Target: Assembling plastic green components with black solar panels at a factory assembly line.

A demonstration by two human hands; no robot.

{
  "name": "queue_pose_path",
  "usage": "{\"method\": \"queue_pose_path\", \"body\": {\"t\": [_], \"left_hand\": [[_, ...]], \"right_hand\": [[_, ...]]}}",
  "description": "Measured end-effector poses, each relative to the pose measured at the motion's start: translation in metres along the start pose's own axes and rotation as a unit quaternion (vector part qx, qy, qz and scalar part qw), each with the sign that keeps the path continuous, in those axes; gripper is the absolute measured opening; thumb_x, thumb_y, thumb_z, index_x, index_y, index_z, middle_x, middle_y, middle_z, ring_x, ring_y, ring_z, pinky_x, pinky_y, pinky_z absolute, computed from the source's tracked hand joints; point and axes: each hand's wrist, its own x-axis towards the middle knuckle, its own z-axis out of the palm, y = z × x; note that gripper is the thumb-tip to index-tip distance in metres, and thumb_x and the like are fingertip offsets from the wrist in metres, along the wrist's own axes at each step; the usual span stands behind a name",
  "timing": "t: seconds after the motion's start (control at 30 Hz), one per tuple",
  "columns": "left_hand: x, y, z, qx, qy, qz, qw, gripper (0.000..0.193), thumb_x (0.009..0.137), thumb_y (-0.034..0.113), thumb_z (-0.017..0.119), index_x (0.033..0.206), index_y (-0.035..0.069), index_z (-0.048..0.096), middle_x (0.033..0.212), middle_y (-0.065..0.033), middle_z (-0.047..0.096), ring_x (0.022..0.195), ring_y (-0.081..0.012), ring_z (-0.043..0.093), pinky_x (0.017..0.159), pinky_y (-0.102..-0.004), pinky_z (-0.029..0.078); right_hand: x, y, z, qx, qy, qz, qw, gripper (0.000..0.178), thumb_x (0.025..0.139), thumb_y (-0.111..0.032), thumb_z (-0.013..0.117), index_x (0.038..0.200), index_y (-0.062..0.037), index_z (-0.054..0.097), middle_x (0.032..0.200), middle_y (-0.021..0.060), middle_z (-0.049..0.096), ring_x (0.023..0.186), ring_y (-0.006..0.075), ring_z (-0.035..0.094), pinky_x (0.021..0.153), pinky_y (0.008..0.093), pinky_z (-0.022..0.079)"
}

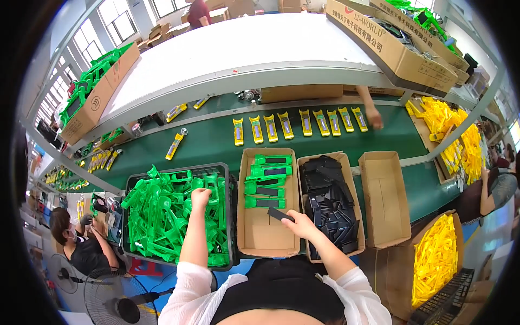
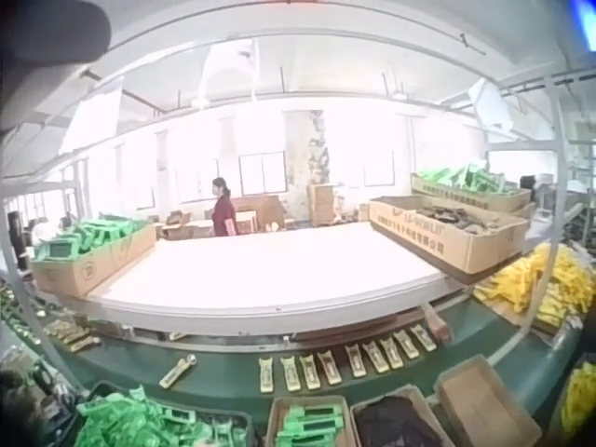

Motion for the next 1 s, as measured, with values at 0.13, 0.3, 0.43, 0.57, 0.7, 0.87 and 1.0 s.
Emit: {"method": "queue_pose_path", "body": {"t": [0.13, 0.3, 0.43, 0.57, 0.7, 0.87, 1.0], "left_hand": [[-0.095, 0.063, -0.007, -0.308, 0.005, -0.036, 0.951, 0.012, 0.078, 0.005, 0.061, 0.085, 0.005, 0.051, 0.080, -0.0053, 0.060, 0.064, -0.0099, 0.054, 0.048, -0.0217, 0.043], [-0.181, 0.107, 0.047, -0.285, -0.016, 0.103, 0.953, 0.014, 0.083, 0.004, 0.059, 0.087, 0.002, 0.046, 0.082, -0.0086, 0.056, 0.063, -0.0136, 0.058, 0.057, -0.0267, 0.050], [-0.193, 0.126, 0.035, -0.434, -0.201, 0.054, 0.876, 0.019, 0.083, 0.009, 0.063, 0.086, 0.001, 0.046, 0.090, -0.0110, 0.056, 0.076, -0.0198, 0.062, 0.068, -0.0294, 0.052], [-0.199, 0.108, 0.032, -0.330, -0.358, 0.089, 0.869, 0.022, 0.086, 0.014, 0.060, 0.099, 0.000, 0.050, 0.104, -0.0134, 0.055, 0.088, -0.0217, 0.061, 0.080, -0.0348, 0.051], [-0.208, 0.108, 0.016, -0.544, -0.379, -0.070, 0.745, 0.036, 0.091, 0.029, 0.049, 0.112, -0.001, 0.048, 0.108, -0.0145, 0.054, 0.087, -0.0273, 0.062, 0.078, -0.0368, 0.050], [-0.185, 0.106, -0.009, -0.439, -0.351, -0.147, 0.814, 0.030, 0.083, 0.007, 0.059, 0.110, -0.001, 0.050, 0.094, -0.0113, 0.059, 0.078, -0.0226, 0.064, 0.070, -0.0300, 0.053], [-0.177, 0.107, -0.027, -0.414, -0.379, -0.087, 0.823, 0.037, 0.081, 0.004, 0.061, 0.114, 0.000, 0.047, 0.100, -0.0126, 0.059, 0.081, -0.0246, 0.064, 0.070, -0.0287, 0.054]], "right_hand": [[-0.001, -0.024, 0.014, 0.262, -0.055, -0.010, 0.963, 0.035, 0.085, -0.026, 0.060, 0.110, -0.0025, 0.054, 0.082, 0.0000, 0.056, 0.067, 0.0084, 0.051, 0.064, 0.0239, 0.044], [0.011, -0.076, 0.028, 0.256, 0.019, -0.192, 0.947, 0.031, 0.086, -0.009, 0.057, 0.115, -0.0007, 0.049, 0.114, 0.0067, 0.049, 0.086, 0.0115, 0.055, 0.076, 0.0256, 0.045], [0.014, -0.062, 0.002, 0.357, -0.023, -0.088, 0.930, 0.024, 0.088, -0.015, 0.057, 0.106, 0.0006, 0.054, 0.109, 0.0065, 0.054, 0.082, 0.0108, 0.057, 0.068, 0.0272, 0.049], [0.003, -0.062, 0.002, 0.337, -0.035, -0.083, 0.937, 0.020, 0.087, -0.018, 0.058, 0.099, -0.0013, 0.056, 0.089, 0.0027, 0.058, 0.074, 0.0086, 0.056, 0.066, 0.0243, 0.047], [-0.005, -0.053, -0.011, 0.240, -0.043, -0.048, 0.969, 0.020, 0.085, -0.023, 0.061, 0.091, -0.0050, 0.056, 0.072, -0.0036, 0.053, 0.066, 0.0053, 0.050, 0.062, 0.0216, 0.042], [-0.010, -0.045, -0.020, 0.201, -0.057, -0.069, 0.976, 0.022, 0.083, -0.022, 0.063, 0.093, -0.0031, 0.055, 0.075, -0.0025, 0.051, 0.067, 0.0059, 0.047, 0.062, 0.0224, 0.041], [-0.007, -0.054, -0.021, 0.103, -0.077, -0.113, 0.985, 0.024, 0.082, -0.022, 0.064, 0.093, -0.0018, 0.056, 0.086, 0.0043, 0.053, 0.079, 0.0152, 0.051, 0.071, 0.0279, 0.042]]}}
